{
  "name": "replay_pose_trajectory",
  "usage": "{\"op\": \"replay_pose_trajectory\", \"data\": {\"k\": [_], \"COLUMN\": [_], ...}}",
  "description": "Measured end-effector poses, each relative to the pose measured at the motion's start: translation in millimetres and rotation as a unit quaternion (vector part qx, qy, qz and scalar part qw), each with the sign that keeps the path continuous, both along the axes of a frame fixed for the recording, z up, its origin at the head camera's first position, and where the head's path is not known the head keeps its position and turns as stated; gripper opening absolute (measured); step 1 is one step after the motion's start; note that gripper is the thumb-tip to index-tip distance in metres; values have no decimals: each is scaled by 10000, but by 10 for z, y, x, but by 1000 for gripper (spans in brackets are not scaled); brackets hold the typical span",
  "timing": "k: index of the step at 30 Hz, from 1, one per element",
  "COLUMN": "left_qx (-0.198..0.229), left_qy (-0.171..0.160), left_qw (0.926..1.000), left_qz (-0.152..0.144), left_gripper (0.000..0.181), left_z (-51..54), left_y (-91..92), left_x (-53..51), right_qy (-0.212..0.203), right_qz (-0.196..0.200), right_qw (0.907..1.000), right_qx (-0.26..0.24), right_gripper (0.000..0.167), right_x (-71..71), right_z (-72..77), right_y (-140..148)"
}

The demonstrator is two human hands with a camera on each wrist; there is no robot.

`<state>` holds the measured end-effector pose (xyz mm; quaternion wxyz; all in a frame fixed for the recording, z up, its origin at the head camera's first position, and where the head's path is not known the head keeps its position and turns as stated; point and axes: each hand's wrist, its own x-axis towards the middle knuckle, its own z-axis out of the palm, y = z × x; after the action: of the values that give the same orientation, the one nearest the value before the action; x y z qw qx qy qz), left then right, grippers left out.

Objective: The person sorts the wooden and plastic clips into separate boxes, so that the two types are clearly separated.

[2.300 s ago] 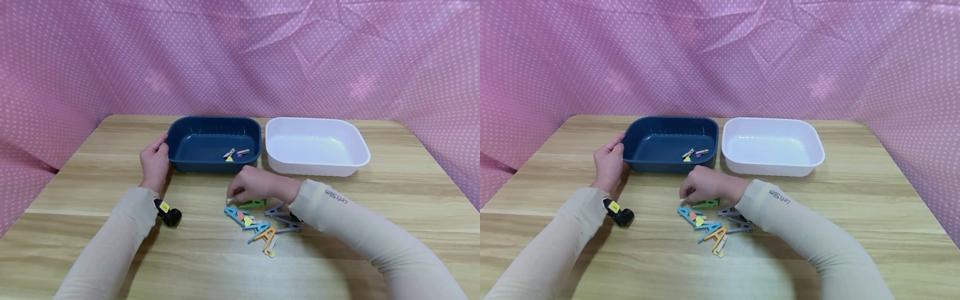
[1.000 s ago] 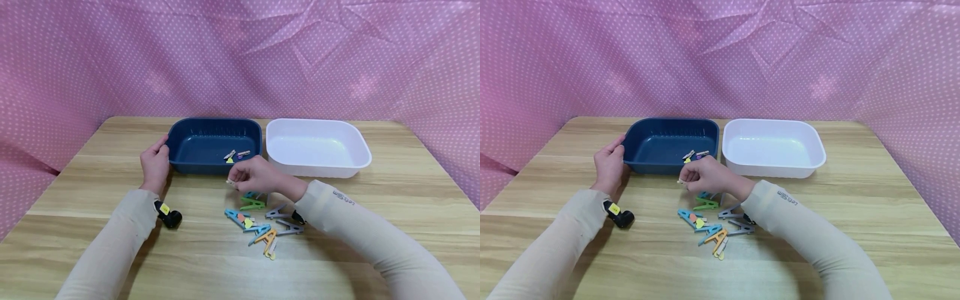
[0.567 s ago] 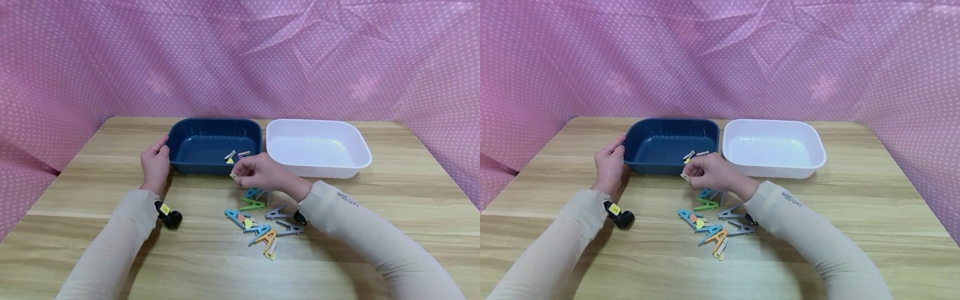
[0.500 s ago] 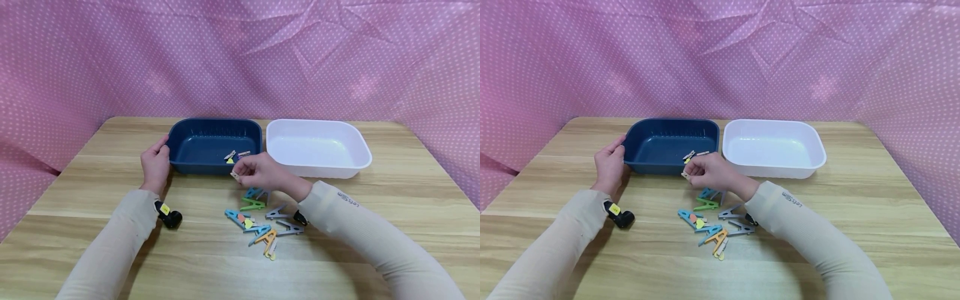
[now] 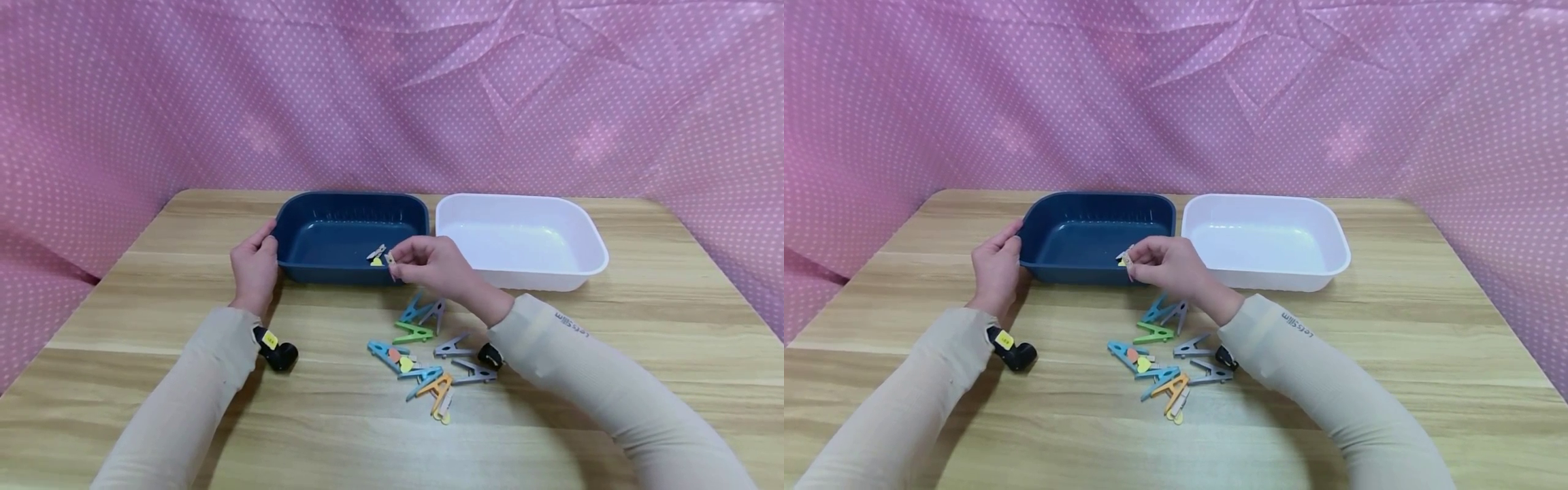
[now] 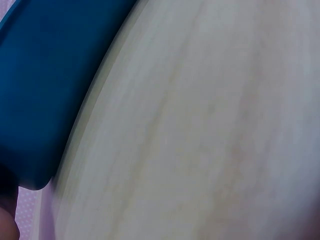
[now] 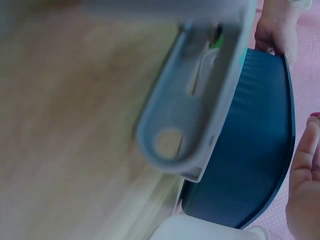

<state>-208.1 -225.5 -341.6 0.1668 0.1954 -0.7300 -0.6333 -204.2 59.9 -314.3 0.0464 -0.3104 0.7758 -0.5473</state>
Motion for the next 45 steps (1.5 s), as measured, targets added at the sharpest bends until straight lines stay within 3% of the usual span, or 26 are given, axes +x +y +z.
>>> {"op": "replay_pose_trajectory", "data": {"k": [14,24,30,38,45], "left_qx": [-8,107,358,331,203], "left_qy": [6,133,272,205,179], "left_qw": [10000,9998,9989,9992,9996], "left_qz": [-16,136,159,109,26], "left_gripper": [38,38,37,37,38], "left_z": [-5,-18,-21,-13,-16], "left_y": [-8,-3,6,16,6], "left_x": [-29,-31,-24,-19,2], "right_qy": [-633,-1178,-1184,-1314,-1286], "right_qz": [-993,-1729,-1894,-2015,-1963], "right_qw": [9929,9778,9746,9704,9720], "right_qx": [-178,-126,-136,-202,-130], "right_gripper": [16,22,23,25,28], "right_x": [-86,-159,-178,-188,-187], "right_z": [92,121,144,146,137], "right_y": [-9,6,6,17,17]}}
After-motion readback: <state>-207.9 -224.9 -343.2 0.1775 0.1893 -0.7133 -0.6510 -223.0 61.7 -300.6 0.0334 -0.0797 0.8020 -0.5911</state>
